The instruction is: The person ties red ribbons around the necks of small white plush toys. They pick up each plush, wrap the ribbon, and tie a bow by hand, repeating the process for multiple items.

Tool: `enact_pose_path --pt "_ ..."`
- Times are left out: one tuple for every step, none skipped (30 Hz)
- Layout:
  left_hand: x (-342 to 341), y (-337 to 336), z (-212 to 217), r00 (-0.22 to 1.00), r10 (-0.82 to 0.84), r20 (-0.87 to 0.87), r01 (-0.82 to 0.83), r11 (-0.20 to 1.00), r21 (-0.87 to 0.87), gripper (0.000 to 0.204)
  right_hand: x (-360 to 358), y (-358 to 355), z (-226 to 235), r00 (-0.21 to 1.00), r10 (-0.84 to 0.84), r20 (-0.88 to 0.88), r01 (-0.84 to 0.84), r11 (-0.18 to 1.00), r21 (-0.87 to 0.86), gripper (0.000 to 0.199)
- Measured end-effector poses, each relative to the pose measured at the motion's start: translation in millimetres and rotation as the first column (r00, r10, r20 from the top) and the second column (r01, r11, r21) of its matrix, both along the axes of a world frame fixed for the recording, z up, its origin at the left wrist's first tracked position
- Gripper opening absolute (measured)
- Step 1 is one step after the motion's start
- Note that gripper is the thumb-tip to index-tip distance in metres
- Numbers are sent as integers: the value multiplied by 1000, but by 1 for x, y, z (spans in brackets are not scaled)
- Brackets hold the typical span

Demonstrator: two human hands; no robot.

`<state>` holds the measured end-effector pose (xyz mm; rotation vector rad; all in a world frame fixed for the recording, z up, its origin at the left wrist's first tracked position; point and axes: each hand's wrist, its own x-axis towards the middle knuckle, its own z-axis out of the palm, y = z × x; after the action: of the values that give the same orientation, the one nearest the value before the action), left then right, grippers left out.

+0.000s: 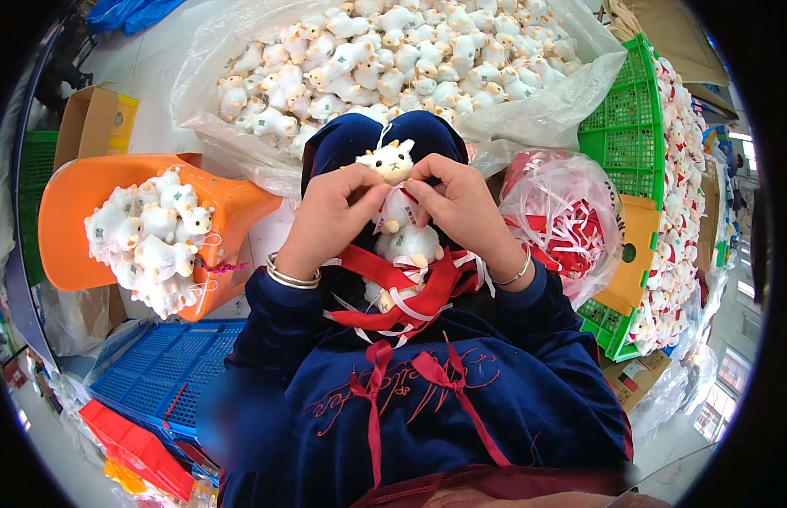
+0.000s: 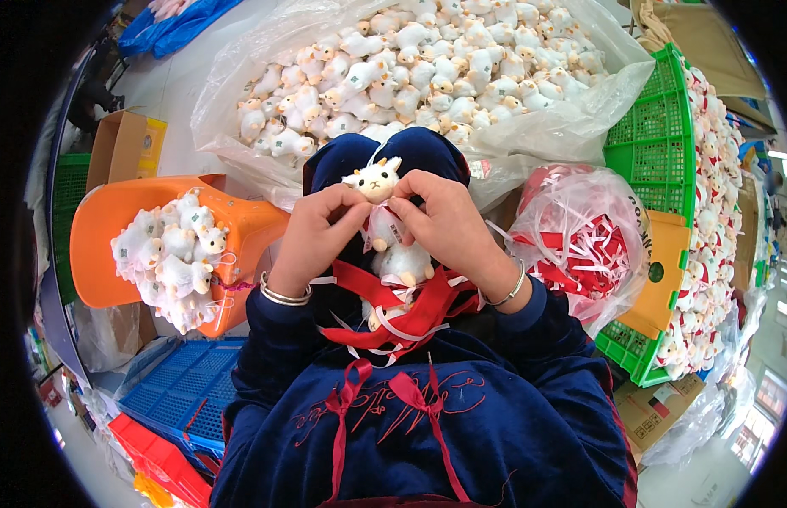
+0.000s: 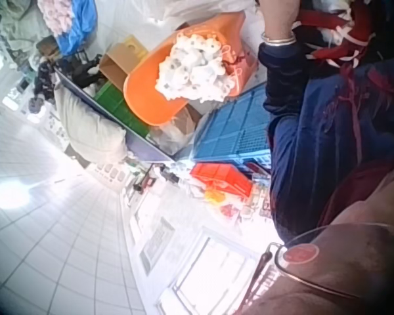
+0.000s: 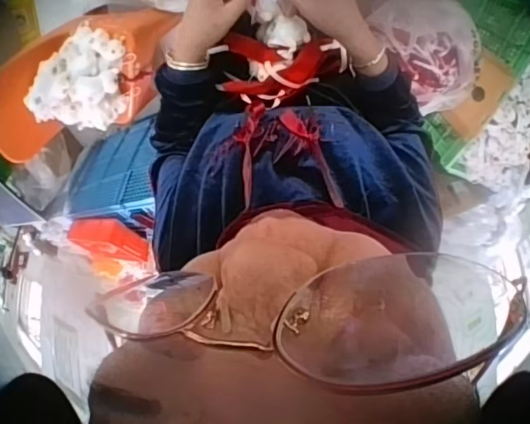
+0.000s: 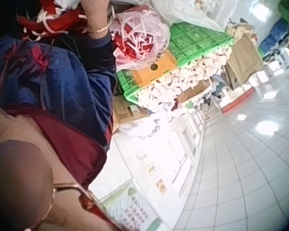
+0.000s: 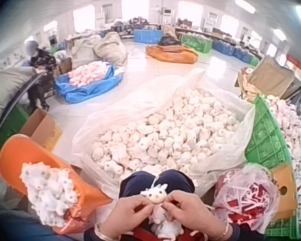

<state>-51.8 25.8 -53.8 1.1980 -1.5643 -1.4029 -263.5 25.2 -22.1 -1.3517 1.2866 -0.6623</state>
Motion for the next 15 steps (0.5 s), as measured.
enact_pose_path --pt "-1 1 3 998 -30 46 36 991 -129 16 0 0 2 1000 -5 -7 5 1000 13 12" --pt "-1 1 5 994 -54 96 77 964 -254 14 0 -1 5 1000 -10 -15 11 1000 27 12" --pt "-2 3 1 999 -29 -33 25 994 -102 14 0 -3 7 1000 -14 -19 14 999 37 13" --pt "-2 5 -7 988 16 -156 -7 998 57 14 0 -3 6 1000 -13 -15 13 999 34 13" --pt "-2 6 -11 960 80 -268 -20 976 218 15 0 -3 2 1000 -12 -12 12 999 30 13" --pt "-2 6 -11 958 86 -273 -15 968 250 14 -1 -2 0 1000 -12 -11 12 999 30 13" --pt "0 6 -9 956 93 -278 -11 959 282 14 -1 -2 1 1000 -15 -15 15 999 35 13" --pt "1 6 -7 954 100 -282 -7 949 314 14 0 -2 2 1000 -17 -19 18 999 40 13" --pt "0 5 -5 964 110 -243 -27 946 322 14 1 -2 2 1000 -18 -22 19 999 41 13" --pt "-2 5 -3 972 120 -203 -48 943 330 14 2 -3 1 1000 -14 -18 15 999 29 13" --pt "-4 5 -2 978 130 -164 -69 939 337 14 3 -3 0 1000 -11 -15 11 1000 18 13" --pt "-7 6 -2 981 135 -138 -87 948 306 14 3 -3 -1 1000 -8 -13 8 1000 6 13" --pt "-9 7 -1 984 140 -112 -105 956 274 15 3 -3 -2 1000 -10 -24 10 1000 -1 13" --pt "-10 7 -2 985 146 -87 -121 963 242 15 3 -2 -2 999 -12 -36 12 1000 -9 13" --pt "-9 7 -3 978 149 -148 -106 959 263 15 3 -3 -2 999 -14 -46 14 1000 -16 13"
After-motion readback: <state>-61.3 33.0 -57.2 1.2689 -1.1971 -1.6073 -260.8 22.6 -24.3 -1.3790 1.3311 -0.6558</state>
